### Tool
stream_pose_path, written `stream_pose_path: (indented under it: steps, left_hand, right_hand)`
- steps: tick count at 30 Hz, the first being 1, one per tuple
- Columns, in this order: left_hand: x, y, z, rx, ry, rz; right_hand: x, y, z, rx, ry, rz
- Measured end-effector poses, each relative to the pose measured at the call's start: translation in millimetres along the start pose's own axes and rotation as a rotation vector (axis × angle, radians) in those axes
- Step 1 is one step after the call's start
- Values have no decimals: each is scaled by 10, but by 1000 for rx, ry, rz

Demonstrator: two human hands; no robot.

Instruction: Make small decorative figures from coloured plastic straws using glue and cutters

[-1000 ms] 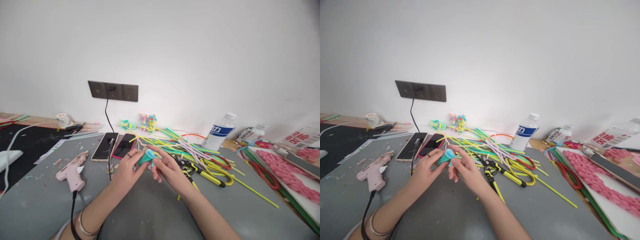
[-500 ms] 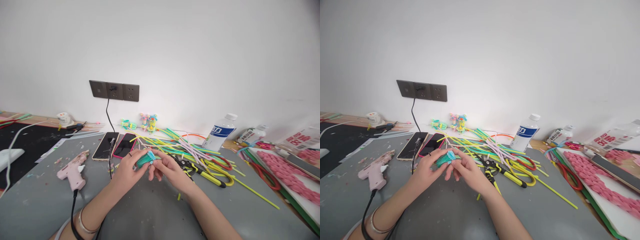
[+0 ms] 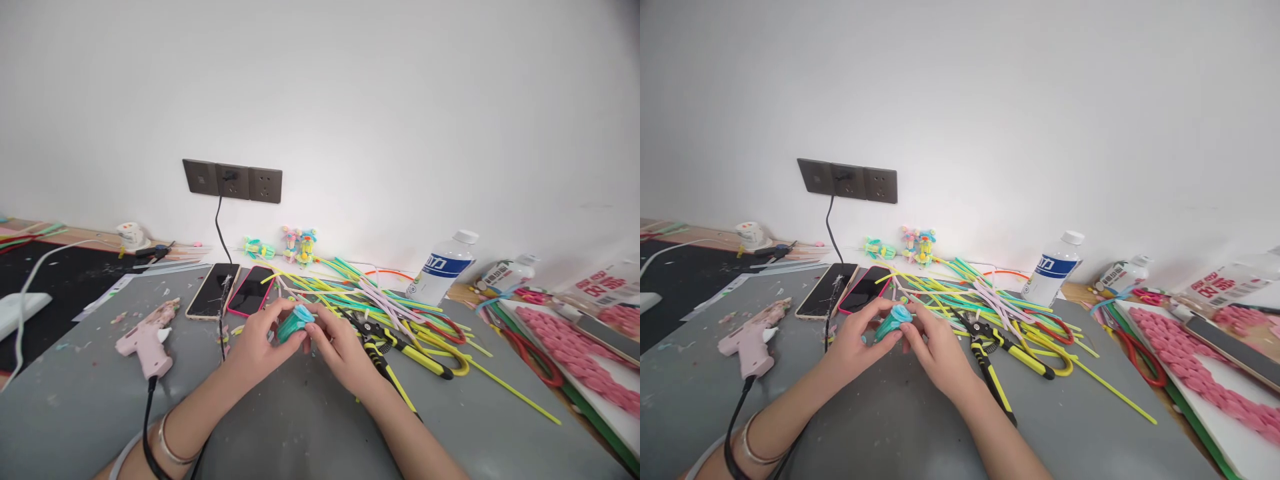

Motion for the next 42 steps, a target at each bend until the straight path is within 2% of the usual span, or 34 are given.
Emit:
stream_pose_path:
  steps: [3, 9, 14, 20, 24, 29, 34, 37, 42]
  left_hand:
    - [-6, -11, 1, -30, -2, -22]
    - [-17, -6, 10, -285, 46, -13]
    - [3, -13, -61, -450, 156, 42]
    - [-17, -79, -281, -829, 411, 117]
    - [-18, -118, -319, -1034, 460, 105]
    - [-20, -116, -298, -1041, 462, 108]
    - [-30, -129, -272, -956, 475, 82]
    - [-36, -132, -264, -911, 490, 76]
    - [-42, -133, -275, -861, 494, 75]
  right_hand:
    - [-15, -22, -8, 1, -7, 18]
    - [-27, -67, -21, 40, -20, -8]
    - [-21, -62, -3, 73, -32, 32]
    - [14, -24, 30, 347, -72, 112]
    - [32, 29, 36, 430, -67, 178]
    - [15, 98, 67, 376, -45, 269]
    - [-37, 205, -141, 25, 204, 379]
    - [-62, 223, -235, -69, 309, 404]
    - [-68, 229, -244, -77, 323, 413]
Point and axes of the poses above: each hand's wrist, its own x-axis towards the middle knuckle, its own y-axis out of the back of the hand, z = x × y, the point moved 7 cm from there along x, towards the middle knuckle, and after that the axes turned 5 degrees about -x, right-handed, at the moved point
